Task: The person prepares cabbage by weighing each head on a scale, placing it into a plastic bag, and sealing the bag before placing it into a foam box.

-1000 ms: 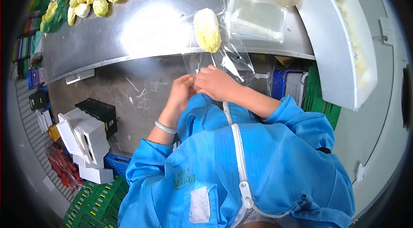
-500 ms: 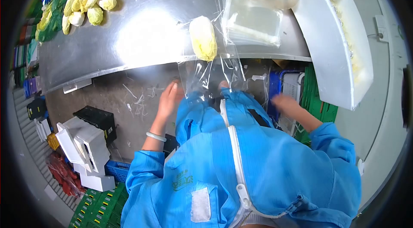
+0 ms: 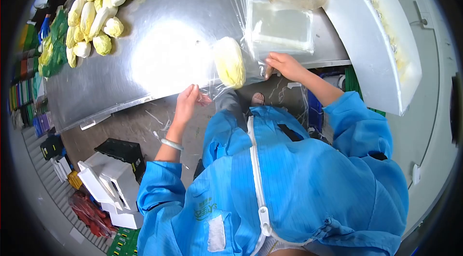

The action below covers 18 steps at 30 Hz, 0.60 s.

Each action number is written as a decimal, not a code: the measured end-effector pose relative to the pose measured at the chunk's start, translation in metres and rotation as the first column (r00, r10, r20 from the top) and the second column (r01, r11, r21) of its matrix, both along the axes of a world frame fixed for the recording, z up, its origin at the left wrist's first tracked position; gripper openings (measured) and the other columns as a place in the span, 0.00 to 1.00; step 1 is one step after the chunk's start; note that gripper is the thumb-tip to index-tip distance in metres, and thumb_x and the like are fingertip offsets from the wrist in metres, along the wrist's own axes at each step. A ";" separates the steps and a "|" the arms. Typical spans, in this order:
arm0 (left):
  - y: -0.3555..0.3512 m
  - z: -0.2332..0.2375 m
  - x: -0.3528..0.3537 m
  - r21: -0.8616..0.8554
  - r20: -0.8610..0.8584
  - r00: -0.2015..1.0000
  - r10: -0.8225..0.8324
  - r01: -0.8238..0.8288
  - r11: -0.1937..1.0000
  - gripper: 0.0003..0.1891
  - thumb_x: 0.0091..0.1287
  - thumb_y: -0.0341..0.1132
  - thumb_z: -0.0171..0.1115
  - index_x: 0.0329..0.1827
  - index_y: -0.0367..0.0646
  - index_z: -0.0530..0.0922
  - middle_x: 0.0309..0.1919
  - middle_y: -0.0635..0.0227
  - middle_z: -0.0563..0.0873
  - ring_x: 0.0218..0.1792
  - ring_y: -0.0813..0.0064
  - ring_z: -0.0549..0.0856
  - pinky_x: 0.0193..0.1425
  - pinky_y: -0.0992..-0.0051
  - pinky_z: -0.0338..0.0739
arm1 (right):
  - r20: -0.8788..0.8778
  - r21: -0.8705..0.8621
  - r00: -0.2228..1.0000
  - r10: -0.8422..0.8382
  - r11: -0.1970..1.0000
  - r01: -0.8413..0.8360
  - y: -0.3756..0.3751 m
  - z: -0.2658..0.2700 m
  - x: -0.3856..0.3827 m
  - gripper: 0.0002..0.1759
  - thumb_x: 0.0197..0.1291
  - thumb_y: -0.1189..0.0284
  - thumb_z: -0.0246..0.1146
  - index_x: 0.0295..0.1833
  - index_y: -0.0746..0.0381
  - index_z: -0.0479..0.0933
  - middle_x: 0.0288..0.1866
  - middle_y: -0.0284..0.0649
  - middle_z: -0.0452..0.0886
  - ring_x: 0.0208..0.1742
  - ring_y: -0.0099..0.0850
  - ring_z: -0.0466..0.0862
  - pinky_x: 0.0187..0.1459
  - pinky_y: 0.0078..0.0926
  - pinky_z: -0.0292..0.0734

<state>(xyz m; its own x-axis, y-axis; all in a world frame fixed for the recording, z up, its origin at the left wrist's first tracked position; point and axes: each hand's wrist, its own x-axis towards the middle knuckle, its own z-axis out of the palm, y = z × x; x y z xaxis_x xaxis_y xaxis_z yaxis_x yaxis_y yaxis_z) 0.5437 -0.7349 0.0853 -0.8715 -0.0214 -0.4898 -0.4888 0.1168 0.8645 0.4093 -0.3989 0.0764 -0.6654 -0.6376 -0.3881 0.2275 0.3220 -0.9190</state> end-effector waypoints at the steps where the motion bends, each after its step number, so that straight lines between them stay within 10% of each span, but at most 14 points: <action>1: 0.000 -0.002 -0.009 0.096 0.127 0.988 0.091 -0.104 0.990 0.20 0.76 0.44 0.48 0.27 0.41 0.73 0.22 0.65 0.83 0.25 0.74 0.83 0.29 0.75 0.75 | 0.073 0.109 0.996 -0.057 0.993 0.049 -0.008 -0.006 -0.001 0.17 0.70 0.63 0.53 0.36 0.66 0.74 0.28 0.43 0.83 0.35 0.33 0.84 0.41 0.34 0.76; 3: 0.004 -0.012 -0.021 0.114 0.303 0.931 0.201 -0.245 0.963 0.19 0.75 0.44 0.50 0.26 0.44 0.74 0.15 0.66 0.80 0.12 0.77 0.76 0.16 0.79 0.66 | 0.201 0.331 0.961 -0.192 0.936 0.118 -0.027 -0.021 0.002 0.19 0.70 0.62 0.52 0.33 0.67 0.74 0.25 0.45 0.82 0.33 0.33 0.84 0.38 0.35 0.76; 7: 0.013 -0.050 -0.026 -0.223 0.239 0.969 0.067 -0.013 0.975 0.20 0.71 0.41 0.53 0.21 0.40 0.74 0.09 0.66 0.75 0.10 0.75 0.74 0.16 0.74 0.66 | -0.276 0.586 0.961 0.000 0.793 0.168 -0.050 -0.029 0.023 0.21 0.65 0.60 0.54 0.30 0.68 0.76 0.27 0.51 0.82 0.34 0.46 0.83 0.39 0.45 0.75; 12: 0.024 -0.041 -0.035 -0.555 0.089 0.989 -0.119 0.148 0.818 0.18 0.66 0.41 0.54 0.26 0.34 0.77 0.25 0.44 0.81 0.31 0.44 0.82 0.37 0.52 0.74 | -0.607 0.516 0.793 -0.045 0.737 0.437 -0.055 0.018 0.034 0.13 0.59 0.64 0.59 0.45 0.60 0.77 0.46 0.50 0.83 0.48 0.48 0.81 0.50 0.46 0.73; 18: 0.028 -0.010 -0.055 -0.749 0.069 0.918 -0.392 0.307 0.587 0.11 0.59 0.38 0.64 0.36 0.41 0.75 0.23 0.51 0.83 0.26 0.50 0.84 0.30 0.54 0.76 | -0.819 0.489 0.343 0.460 0.872 -0.003 -0.103 0.037 0.055 0.25 0.51 0.65 0.62 0.57 0.53 0.74 0.68 0.43 0.68 0.70 0.49 0.65 0.63 0.55 0.67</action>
